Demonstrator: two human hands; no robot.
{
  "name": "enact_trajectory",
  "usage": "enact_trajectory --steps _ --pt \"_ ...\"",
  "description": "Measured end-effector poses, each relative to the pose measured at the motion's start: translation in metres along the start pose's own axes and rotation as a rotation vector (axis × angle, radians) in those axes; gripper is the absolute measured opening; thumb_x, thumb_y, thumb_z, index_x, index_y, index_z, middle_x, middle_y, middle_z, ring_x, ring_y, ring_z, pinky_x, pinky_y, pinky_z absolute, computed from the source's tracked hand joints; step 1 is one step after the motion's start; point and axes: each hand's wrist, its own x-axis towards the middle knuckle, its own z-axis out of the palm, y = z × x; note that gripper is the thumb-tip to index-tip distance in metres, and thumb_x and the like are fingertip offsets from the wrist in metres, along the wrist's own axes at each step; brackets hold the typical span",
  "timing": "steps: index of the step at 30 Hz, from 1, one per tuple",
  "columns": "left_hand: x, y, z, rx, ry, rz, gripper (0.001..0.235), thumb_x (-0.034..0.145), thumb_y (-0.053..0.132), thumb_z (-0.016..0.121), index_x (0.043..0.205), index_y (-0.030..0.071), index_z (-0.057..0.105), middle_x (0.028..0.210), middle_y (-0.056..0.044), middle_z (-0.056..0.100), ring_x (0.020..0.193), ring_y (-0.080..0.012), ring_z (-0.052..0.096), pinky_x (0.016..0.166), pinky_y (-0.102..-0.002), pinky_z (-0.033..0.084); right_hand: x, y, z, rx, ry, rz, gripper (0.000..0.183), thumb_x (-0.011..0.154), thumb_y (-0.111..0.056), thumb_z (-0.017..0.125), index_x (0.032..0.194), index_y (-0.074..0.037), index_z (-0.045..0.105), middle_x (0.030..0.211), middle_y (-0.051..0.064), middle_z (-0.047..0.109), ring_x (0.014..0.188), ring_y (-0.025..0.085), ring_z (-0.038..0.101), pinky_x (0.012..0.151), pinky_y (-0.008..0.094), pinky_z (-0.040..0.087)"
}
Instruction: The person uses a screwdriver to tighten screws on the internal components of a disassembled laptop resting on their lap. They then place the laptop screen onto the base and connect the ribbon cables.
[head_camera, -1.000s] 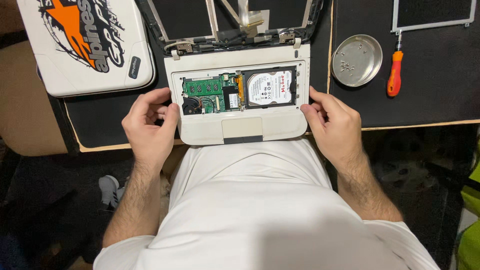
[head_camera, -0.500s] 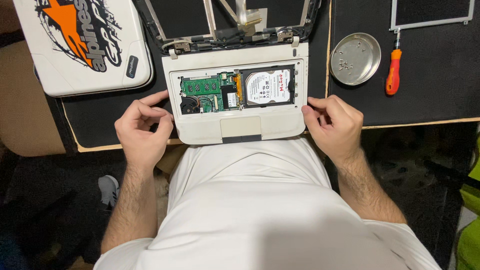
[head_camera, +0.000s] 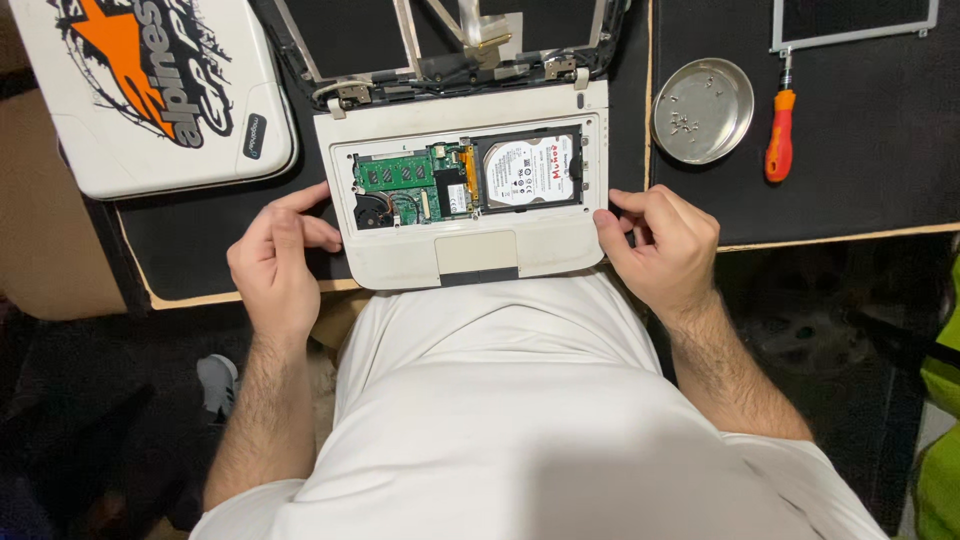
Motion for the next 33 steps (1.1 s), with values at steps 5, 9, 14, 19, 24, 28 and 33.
enact_trajectory --steps 5,9,14,19,24,28,33 --pt "0.003 0.005 0.003 0.002 0.014 0.021 0.054 0.139 0.018 0.037 0.118 -0.009 0.078 0.108 -0.028 0.086 0.074 -0.0213 0.077 0.072 -0.035 0.068 -0.002 0.003 -0.001 0.014 -0.017 -0.001 0.019 0.115 -0.009 0.101 0.120 0.005 0.090 0.074 0.011 0.073 0.051 0.025 0.062 0.048 0.037 0.051" --pt "-0.006 -0.003 0.003 -0.088 0.002 0.011 0.037 0.135 0.010 0.042 0.111 -0.006 0.066 0.139 -0.037 0.084 0.089 -0.0259 0.082 0.081 -0.039 0.071 -0.006 0.005 -0.002 0.021 -0.021 0.047 0.020 0.116 -0.007 0.102 0.122 0.008 0.089 0.077 0.012 0.076 0.053 0.024 0.063 0.049 0.036 0.051" --pt "-0.015 0.011 0.017 -0.078 -0.001 -0.057 0.029 0.119 -0.005 0.071 0.148 -0.006 0.064 0.161 -0.030 0.074 0.116 -0.0216 0.072 0.099 -0.037 0.065 0.009 -0.026 -0.014 0.060 -0.060 0.173 0.021 0.116 0.002 0.097 0.132 0.011 0.087 0.089 0.018 0.080 0.063 0.024 0.069 0.053 0.035 0.054" --pt "-0.026 0.021 0.019 -0.186 -0.029 -0.140 0.048 0.120 0.006 0.079 0.163 -0.003 0.062 0.181 -0.024 0.064 0.140 -0.0183 0.064 0.122 -0.034 0.057 0.007 -0.031 -0.015 0.075 -0.142 0.309 0.033 0.107 -0.001 0.102 0.134 0.012 0.086 0.088 0.017 0.080 0.063 0.021 0.070 0.054 0.032 0.056" --pt "-0.025 0.020 0.006 -0.211 -0.017 -0.257 0.044 0.120 0.013 0.077 0.159 -0.002 0.062 0.171 -0.025 0.072 0.132 -0.0178 0.072 0.116 -0.033 0.062 0.009 -0.044 -0.022 0.059 -0.222 0.328 0.036 0.101 -0.003 0.101 0.128 0.011 0.083 0.081 0.018 0.078 0.059 0.024 0.069 0.054 0.038 0.056" --pt "-0.021 0.003 0.001 -0.196 -0.013 -0.247 0.037 0.120 0.006 0.073 0.154 -0.004 0.063 0.163 -0.028 0.076 0.122 -0.0207 0.078 0.105 -0.033 0.066 0.006 -0.048 -0.025 0.062 -0.242 0.366 0.037 0.100 -0.005 0.100 0.128 0.012 0.082 0.079 0.018 0.079 0.058 0.023 0.069 0.055 0.038 0.056" --pt "-0.016 -0.008 0.000 -0.330 0.008 -0.321 0.050 0.121 0.001 0.066 0.170 -0.007 0.061 0.153 -0.024 0.077 0.110 -0.0178 0.076 0.093 -0.029 0.065 -0.003 -0.041 -0.028 0.210 -0.237 0.508 0.039 0.104 -0.006 0.096 0.134 0.009 0.077 0.099 0.020 0.088 0.065 0.018 0.075 0.058 0.031 0.062"
